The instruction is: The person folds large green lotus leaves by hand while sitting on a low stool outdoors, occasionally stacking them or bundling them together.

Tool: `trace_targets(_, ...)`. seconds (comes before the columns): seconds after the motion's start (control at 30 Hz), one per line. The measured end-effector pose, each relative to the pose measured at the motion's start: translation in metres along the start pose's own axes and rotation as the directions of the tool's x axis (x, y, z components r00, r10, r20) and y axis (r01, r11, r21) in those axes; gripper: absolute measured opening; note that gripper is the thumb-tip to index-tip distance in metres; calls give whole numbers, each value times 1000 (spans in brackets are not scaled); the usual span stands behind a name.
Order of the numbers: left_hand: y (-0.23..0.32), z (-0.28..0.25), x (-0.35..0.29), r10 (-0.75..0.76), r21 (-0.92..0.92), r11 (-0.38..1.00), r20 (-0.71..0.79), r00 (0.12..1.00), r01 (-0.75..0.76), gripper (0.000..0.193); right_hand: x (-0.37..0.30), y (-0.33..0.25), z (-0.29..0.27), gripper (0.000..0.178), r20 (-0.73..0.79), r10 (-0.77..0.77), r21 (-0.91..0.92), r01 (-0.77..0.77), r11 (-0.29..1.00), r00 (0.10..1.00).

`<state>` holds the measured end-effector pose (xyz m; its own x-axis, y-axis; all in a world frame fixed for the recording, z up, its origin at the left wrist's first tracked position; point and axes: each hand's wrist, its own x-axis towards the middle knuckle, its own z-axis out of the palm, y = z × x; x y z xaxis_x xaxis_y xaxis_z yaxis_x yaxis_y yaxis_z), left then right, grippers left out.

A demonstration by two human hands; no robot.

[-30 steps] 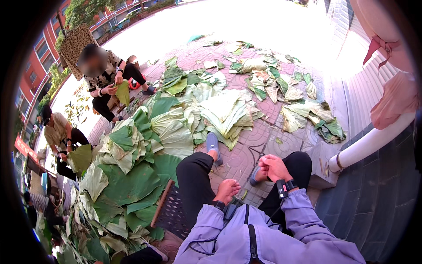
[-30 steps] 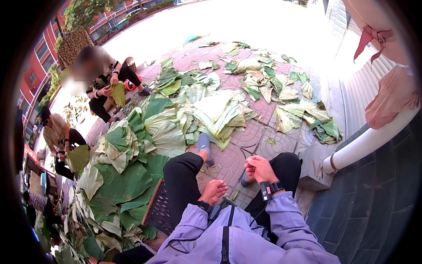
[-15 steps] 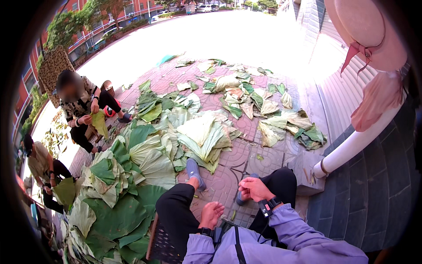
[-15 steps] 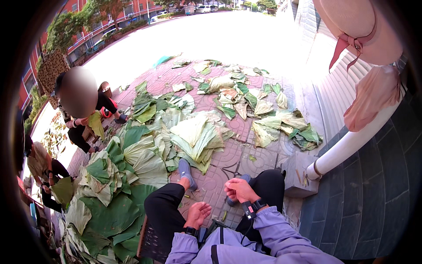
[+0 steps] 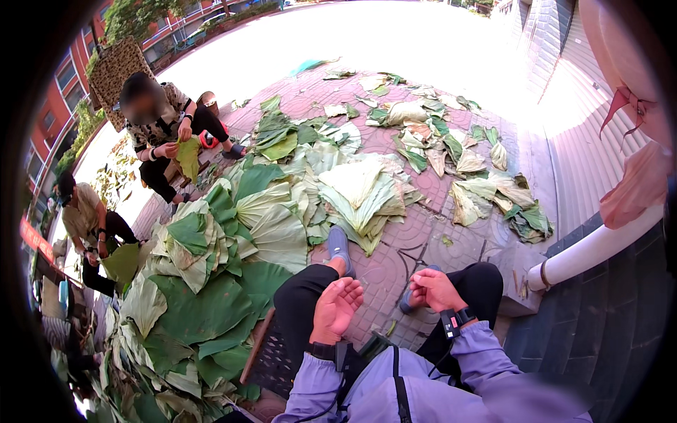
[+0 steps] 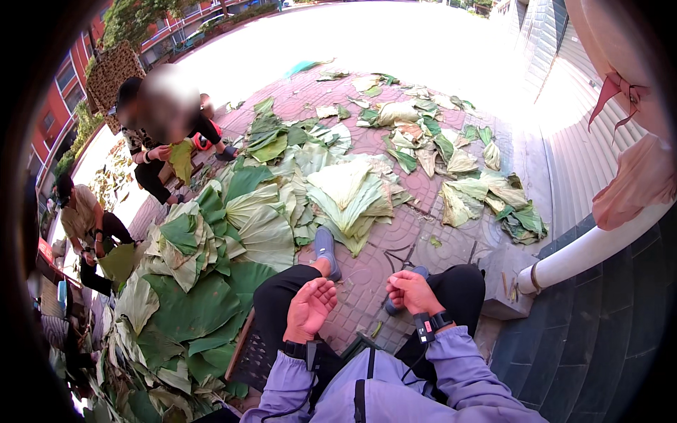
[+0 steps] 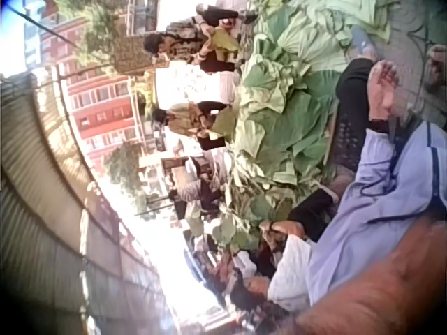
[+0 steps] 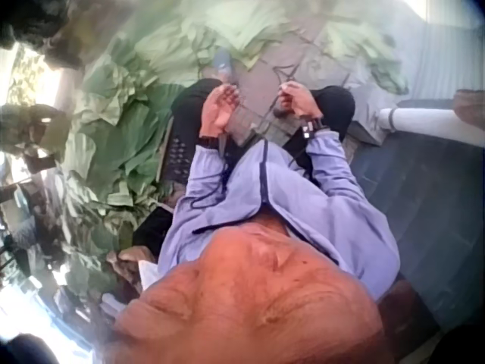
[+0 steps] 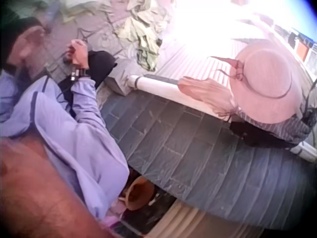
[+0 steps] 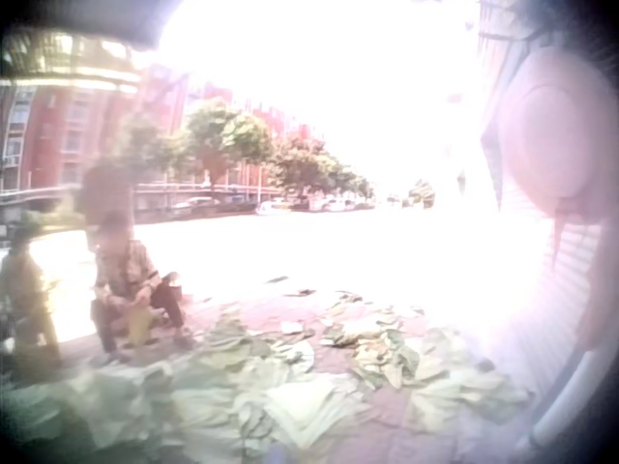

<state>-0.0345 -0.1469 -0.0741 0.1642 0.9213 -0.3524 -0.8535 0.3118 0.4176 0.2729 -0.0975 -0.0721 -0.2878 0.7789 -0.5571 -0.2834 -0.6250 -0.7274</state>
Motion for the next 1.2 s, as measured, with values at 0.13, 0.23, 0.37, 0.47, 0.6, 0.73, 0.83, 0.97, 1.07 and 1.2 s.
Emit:
trace_targets(0.13, 60, 32, -30, 178, 56, 982, 55, 982, -181, 28, 1, -2, 5, 12, 18, -20, -11, 20, 1000, 1000)
trace_targets(0.23, 103, 30, -44, 289, 106, 949, 97, 952, -298, 27, -1, -4, 7, 12, 31, -35, -16, 35, 999, 999)
trace_targets(0.37, 152, 8, -57, 392, 220, 895, 25, 920, -388, 25, -3, -7, 10, 12, 47, -51, 15, 51, 999, 998)
trace_targets(0.47, 173, -45, -52, 453, 446, 822, -132, 882, -356, 25, -6, -12, 17, 12, 81, -85, 69, 80, 994, 993)
trace_targets(0.6, 169, -130, -40, 522, 757, 650, -386, 761, -61, 19, -15, -26, 23, 13, 122, -118, 125, 103, 987, 985)
trace_targets(0.73, 138, -226, -47, 566, 862, 489, -427, 705, 130, 23, -23, -45, 29, 14, 177, -201, 152, 175, 973, 963)
trace_targets(0.83, 125, -278, -66, 602, 929, 219, -368, 708, 297, 42, -28, -56, 36, 15, 215, -237, 176, 201, 964, 948)
trace_targets(0.97, 104, -258, -55, 550, 940, 81, -319, 772, 330, 54, -38, -65, 29, 16, 184, -278, 204, 240, 949, 943)
trace_targets(1.07, 110, -255, -59, 538, 920, 46, -351, 766, 389, 55, -31, -53, 33, 16, 158, -245, 223, 207, 953, 957)
trace_targets(1.2, 102, -235, -63, 539, 869, 74, -448, 713, 490, 55, -31, -39, 38, 17, 160, -207, 223, 169, 960, 965)
